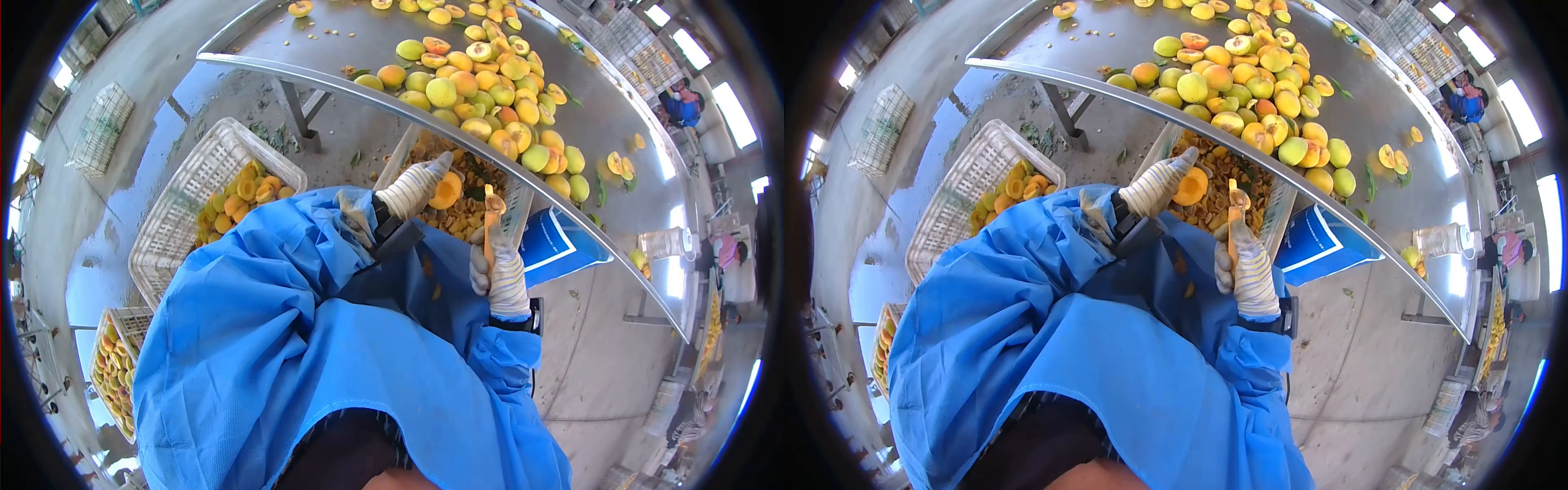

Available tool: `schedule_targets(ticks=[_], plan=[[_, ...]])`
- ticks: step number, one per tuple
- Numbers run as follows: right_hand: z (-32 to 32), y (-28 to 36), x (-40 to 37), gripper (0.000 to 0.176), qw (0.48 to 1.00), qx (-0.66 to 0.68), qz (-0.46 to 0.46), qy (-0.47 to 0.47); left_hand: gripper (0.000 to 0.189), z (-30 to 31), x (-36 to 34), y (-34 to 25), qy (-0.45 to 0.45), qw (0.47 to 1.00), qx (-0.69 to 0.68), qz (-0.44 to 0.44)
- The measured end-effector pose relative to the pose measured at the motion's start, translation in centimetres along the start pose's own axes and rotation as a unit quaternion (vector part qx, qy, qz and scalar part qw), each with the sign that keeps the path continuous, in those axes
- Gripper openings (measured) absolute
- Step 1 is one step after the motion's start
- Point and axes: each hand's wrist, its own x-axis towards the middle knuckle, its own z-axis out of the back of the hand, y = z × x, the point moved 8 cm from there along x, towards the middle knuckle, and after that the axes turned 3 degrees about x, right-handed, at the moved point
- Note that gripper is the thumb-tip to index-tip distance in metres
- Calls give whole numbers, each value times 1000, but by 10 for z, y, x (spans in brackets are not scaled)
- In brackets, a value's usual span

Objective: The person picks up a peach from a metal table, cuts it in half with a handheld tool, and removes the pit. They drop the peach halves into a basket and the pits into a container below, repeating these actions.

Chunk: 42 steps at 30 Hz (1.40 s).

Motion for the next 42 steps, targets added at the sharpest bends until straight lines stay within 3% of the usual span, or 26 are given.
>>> schedule_targets(ticks=[2, 3, 5, 6, 8, 9, 10, 11, 12, 13, 15, 16, 17, 19, 22, 26, 28, 29, 30, 32, 34, 37, 39, 40, 42], plan=[[32, 5, 9, 42, 969, -226, 16, -102, 45, -8, -4, -7, 41, 998, -24, -35], [45, 19, 16, 44, 912, -359, 150, -127, 45, -8, -6, -7, 31, 998, -56, -19], [41, 31, 13, 50, 697, -568, 407, -162, 44, -8, -14, -26, 45, 994, -4, -102], [47, 27, 16, 60, 774, -529, 315, -145, 43, -2, -21, -38, 36, 993, 47, -98], [52, 24, 15, 58, 766, -537, 317, -156, 41, 19, -38, -67, 14, 984, 127, -125], [55, 21, 17, 57, 786, -521, 297, -151, 40, 34, -47, -78, 1, 982, 106, -155], [58, 18, 18, 57, 805, -504, 277, -146, 38, 53, -58, -83, 5, 991, 60, -119], [53, 21, 13, 56, 822, -489, 253, -146, 36, 73, -84, -110, -93, 975, 151, -132], [50, 22, 11, 56, 829, -486, 236, -145, 35, 105, -84, -109, -120, 962, 178, -167], [47, 24, 8, 55, 836, -483, 220, -144, 33, 144, -89, -110, -173, 915, 322, -172], [44, 26, 8, 56, 835, -494, 201, -136, 32, 182, -120, -124, -233, 829, 486, -151], [43, 26, 9, 56, 838, -495, 191, -130, 34, 196, -134, -130, -254, 770, 578, -88], [43, 26, 9, 56, 841, -495, 181, -124, 33, 226, -136, -117, -244, 693, 678, -26], [49, 19, 15, 54, 833, -512, 175, -114, 33, 243, -152, -106, -179, 652, 737, -17], [60, 11, 21, 52, 821, -528, 182, -118, 29, 258, -152, -117, -182, 665, 723, -32], [32, 48, 8, 53, 805, -547, 170, -158, 24, 247, -114, -196, -241, 719, 619, -202], [21, 78, 6, 54, 854, -453, 202, -157, 25, 247, -80, -242, -255, 711, 583, -300], [19, 88, 10, 55, 875, -404, 217, -157, 29, 257, -55, -256, -279, 740, 552, -264], [24, 105, 19, 57, 770, -474, 399, -151, 33, 268, -32, -270, -300, 766, 520, -228], [62, 119, 46, 57, 757, -478, 407, -183, 47, 289, 14, -297, -323, 786, 490, -192], [52, 138, 65, 54, 887, -283, 311, -192, 61, 330, 66, -314, -361, 780, 484, -164], [63, 143, 101, 50, 900, -167, 343, -208, 79, 390, 127, -328, -428, 754, 483, -126], [76, 135, 118, 49, 889, -183, 364, -210, 88, 415, 156, -329, -455, 765, 449, -82], [79, 132, 120, 49, 887, -186, 363, -217, 92, 432, 179, -332, -461, 740, 489, -20], [74, 130, 117, 51, 882, -190, 368, -225, 92, 454, 211, -337, -439, 768, 459, -77]])
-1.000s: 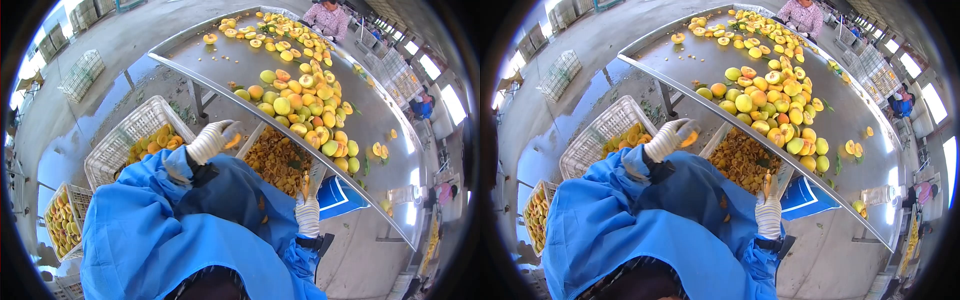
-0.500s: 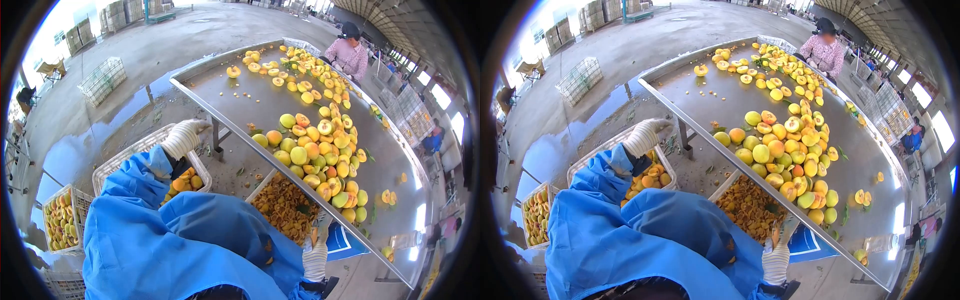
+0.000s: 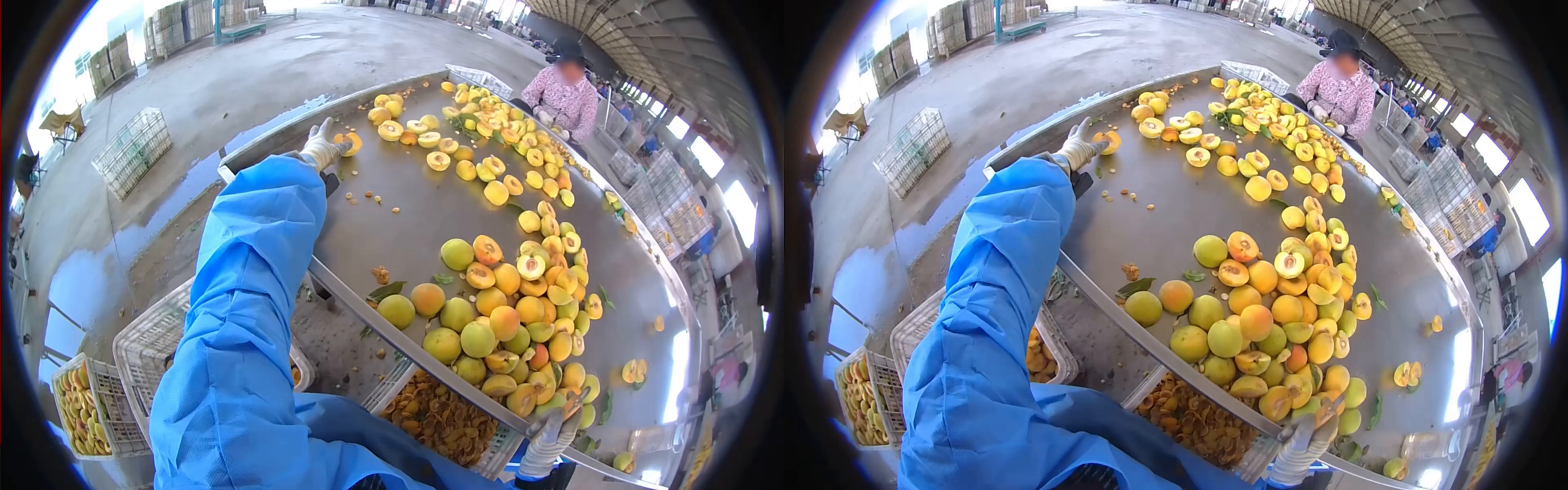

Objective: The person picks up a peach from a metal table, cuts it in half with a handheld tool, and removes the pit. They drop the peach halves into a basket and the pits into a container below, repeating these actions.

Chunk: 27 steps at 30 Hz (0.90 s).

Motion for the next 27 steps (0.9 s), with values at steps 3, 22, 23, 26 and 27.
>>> schedule_targets(ticks=[3, 22, 23, 26, 27], plan=[[1, 8, -7, 52, 997, -56, 7, -53, 82, -56, 67, 18, 50, 990, -121, -44], [-2, 29, -5, 40, 992, 114, -50, 28, 48, -75, -251, -195, 250, 885, -338, -200], [-3, 35, -12, 38, 992, 101, -53, 50, 42, -51, -291, -208, 328, 750, -558, -133], [-19, 55, -41, 39, 985, 48, -97, 137, 40, -23, -399, -220, 451, 608, -653, 2], [-26, 60, -54, 40, 977, 85, -97, 170, 42, -24, -427, -219, 482, 574, -662, 14]])
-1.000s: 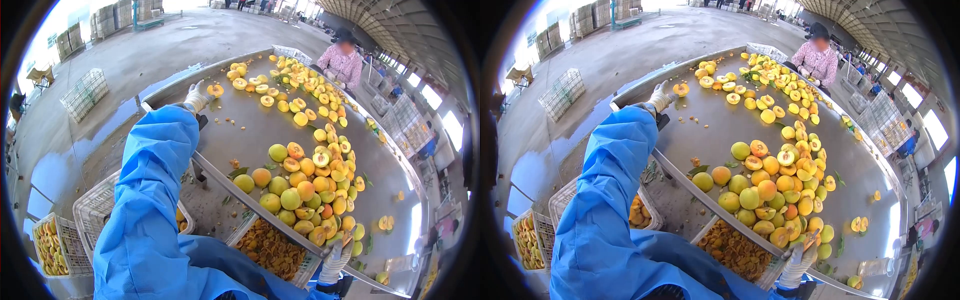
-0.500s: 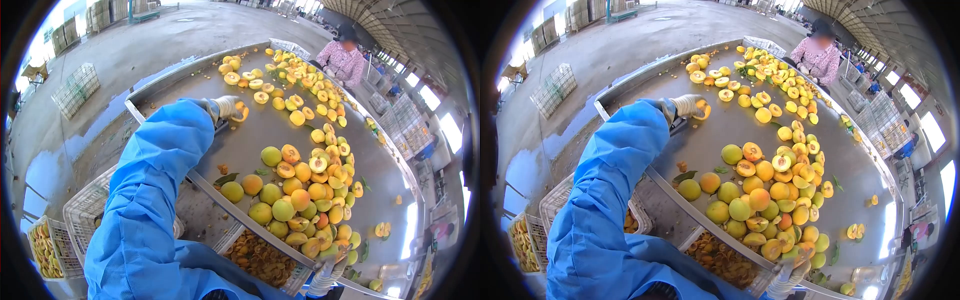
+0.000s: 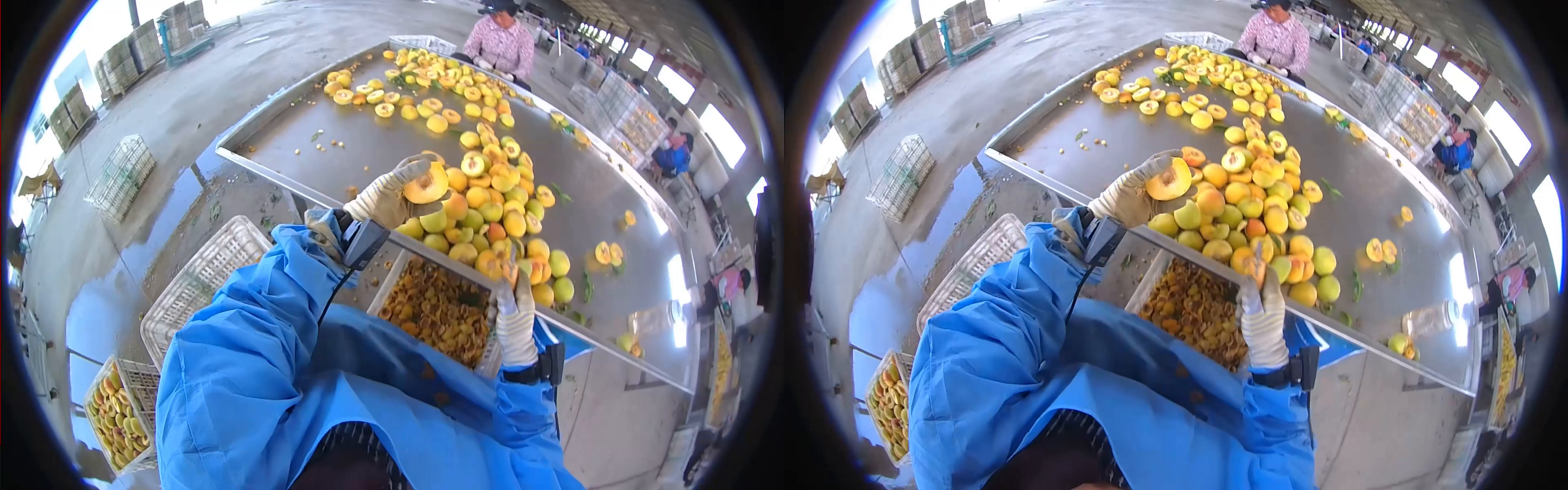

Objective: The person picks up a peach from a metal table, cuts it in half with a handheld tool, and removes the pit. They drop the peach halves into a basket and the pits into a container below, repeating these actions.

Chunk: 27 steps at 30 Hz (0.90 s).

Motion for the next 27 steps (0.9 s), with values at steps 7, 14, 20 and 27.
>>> schedule_targets(ticks=[7, 14, 20, 27], plan=[[-47, 62, -72, 28, 968, -201, 150, 12, 51, -69, -81, 86, 24, 998, -57, -13], [-55, 79, -129, 22, 892, -363, 261, -62, 46, -125, -134, 92, 94, 995, -9, -42], [-48, 69, -139, 24, 926, -289, 237, -62, 48, -125, -142, 92, 51, 995, -23, -78], [-49, 47, -119, 26, 920, -331, 203, -59, 51, -115, -125, 104, 130, 979, -153, -17]])
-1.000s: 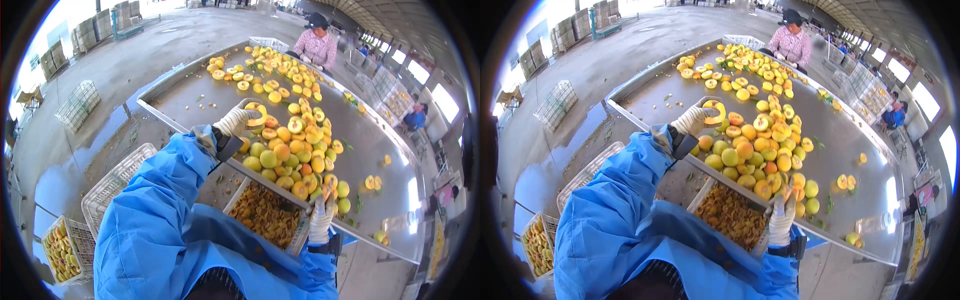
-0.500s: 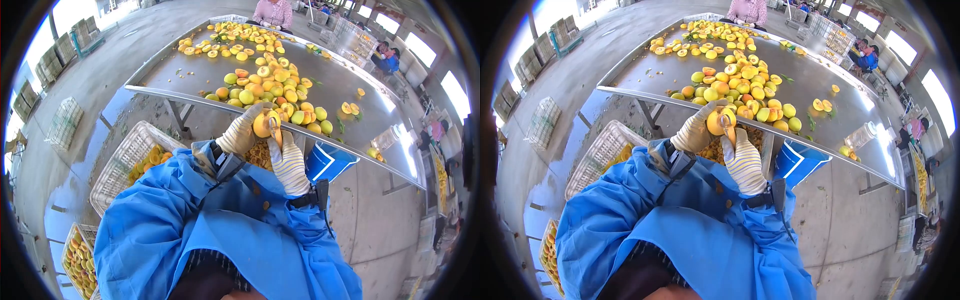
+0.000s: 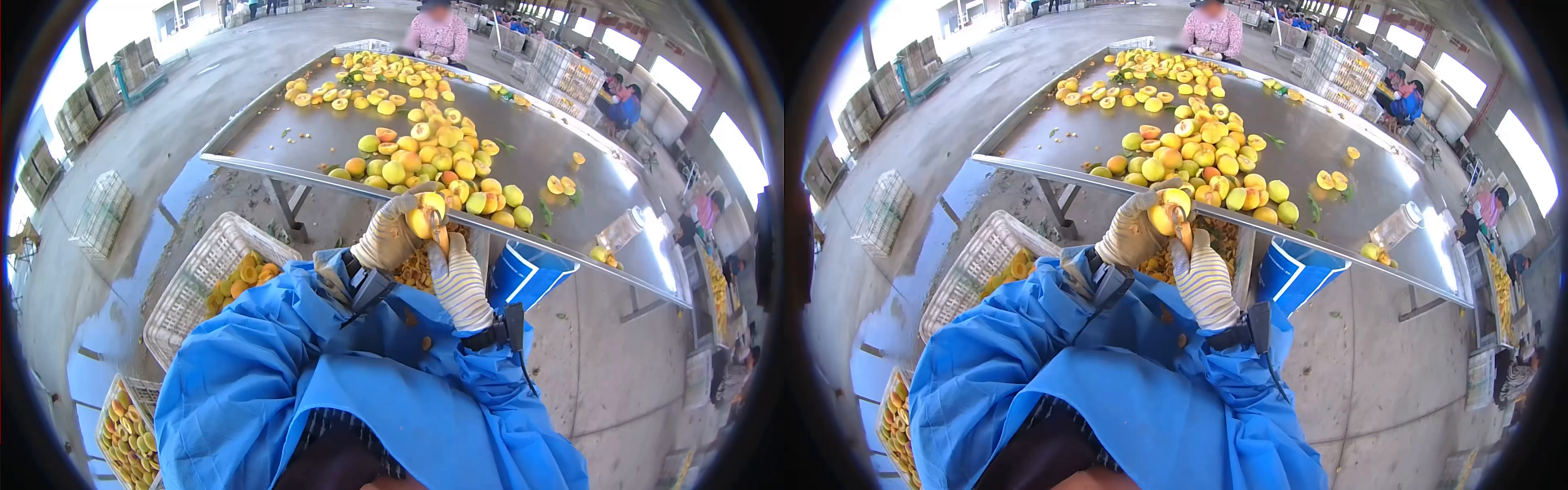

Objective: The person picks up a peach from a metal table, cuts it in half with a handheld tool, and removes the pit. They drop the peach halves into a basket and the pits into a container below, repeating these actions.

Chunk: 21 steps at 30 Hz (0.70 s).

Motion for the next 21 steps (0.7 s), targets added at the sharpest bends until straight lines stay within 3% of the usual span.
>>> schedule_targets(ticks=[5, 11, 15, 16, 19, 21], plan=[[-9, -13, 10, 27, 999, 24, -21, 11, 53, 9, 8, -2, 15, 1000, -20, 6], [-18, -8, 9, 28, 998, -61, -18, -1, 51, 29, 17, 9, 6, 998, -29, -49], [-27, -8, 9, 31, 997, 75, -27, 7, 49, 35, 14, 6, 4, 998, -1, -62], [-25, 6, 8, 30, 987, -54, 150, -18, 51, 38, 13, 5, 20, 995, 45, -84], [-27, -34, 16, 28, 997, 6, -33, 76, 67, 51, 14, 10, -60, 992, 114, -19], [-27, -39, 18, 30, 993, -50, -28, 101, 74, 48, 13, 10, -99, 981, 165, 29]])
